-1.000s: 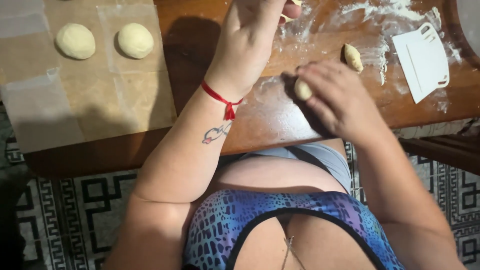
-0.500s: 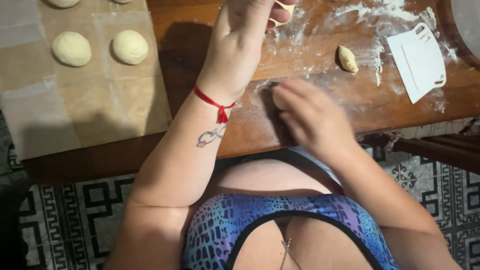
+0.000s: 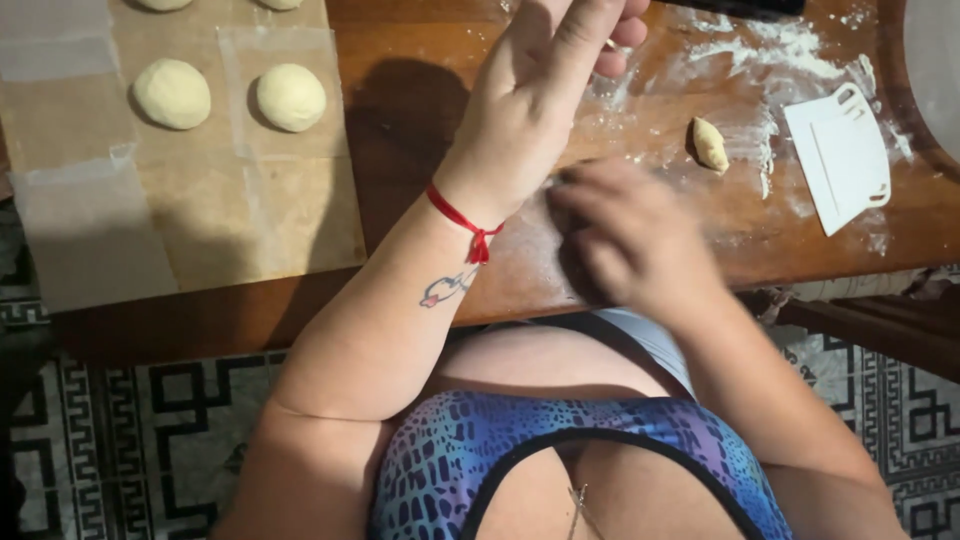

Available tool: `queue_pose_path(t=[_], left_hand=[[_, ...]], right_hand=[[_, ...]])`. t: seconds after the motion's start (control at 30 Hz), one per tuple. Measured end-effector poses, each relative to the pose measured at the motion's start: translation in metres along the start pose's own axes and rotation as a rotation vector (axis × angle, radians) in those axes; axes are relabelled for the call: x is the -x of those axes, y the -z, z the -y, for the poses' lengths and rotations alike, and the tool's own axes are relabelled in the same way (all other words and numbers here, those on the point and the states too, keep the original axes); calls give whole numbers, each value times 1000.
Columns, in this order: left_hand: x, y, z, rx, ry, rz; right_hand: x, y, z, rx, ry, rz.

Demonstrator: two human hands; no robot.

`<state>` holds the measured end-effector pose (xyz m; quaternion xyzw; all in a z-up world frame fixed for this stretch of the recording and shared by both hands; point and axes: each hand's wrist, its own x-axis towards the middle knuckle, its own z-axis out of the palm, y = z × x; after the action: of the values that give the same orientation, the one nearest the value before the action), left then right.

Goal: The person portions dough using a digital scale and shapes the pieces into small rolls, placing them on a parchment-lined board.

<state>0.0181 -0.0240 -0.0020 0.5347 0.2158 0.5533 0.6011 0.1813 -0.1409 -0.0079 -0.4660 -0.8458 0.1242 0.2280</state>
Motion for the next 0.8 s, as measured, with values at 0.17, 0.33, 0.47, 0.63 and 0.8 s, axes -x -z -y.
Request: queue_pose_path(t=[0.17, 0.33, 0.47, 0.63, 0.8], left_hand=[[0, -4, -2, -47, 59, -5], [-5, -4, -16, -33, 89, -7], [-4, -6, -17, -37, 118, 43], [1, -14, -15, -109, 198, 84], [0, -12, -5, -20, 293, -17]], right_hand=[[-48, -11, -14, -26, 175, -12], [-19, 16, -41, 109, 23, -54], [10, 14, -21, 46, -96, -60], [-17, -5, 3, -59, 126, -28], [-21, 4, -34, 219, -81, -87]])
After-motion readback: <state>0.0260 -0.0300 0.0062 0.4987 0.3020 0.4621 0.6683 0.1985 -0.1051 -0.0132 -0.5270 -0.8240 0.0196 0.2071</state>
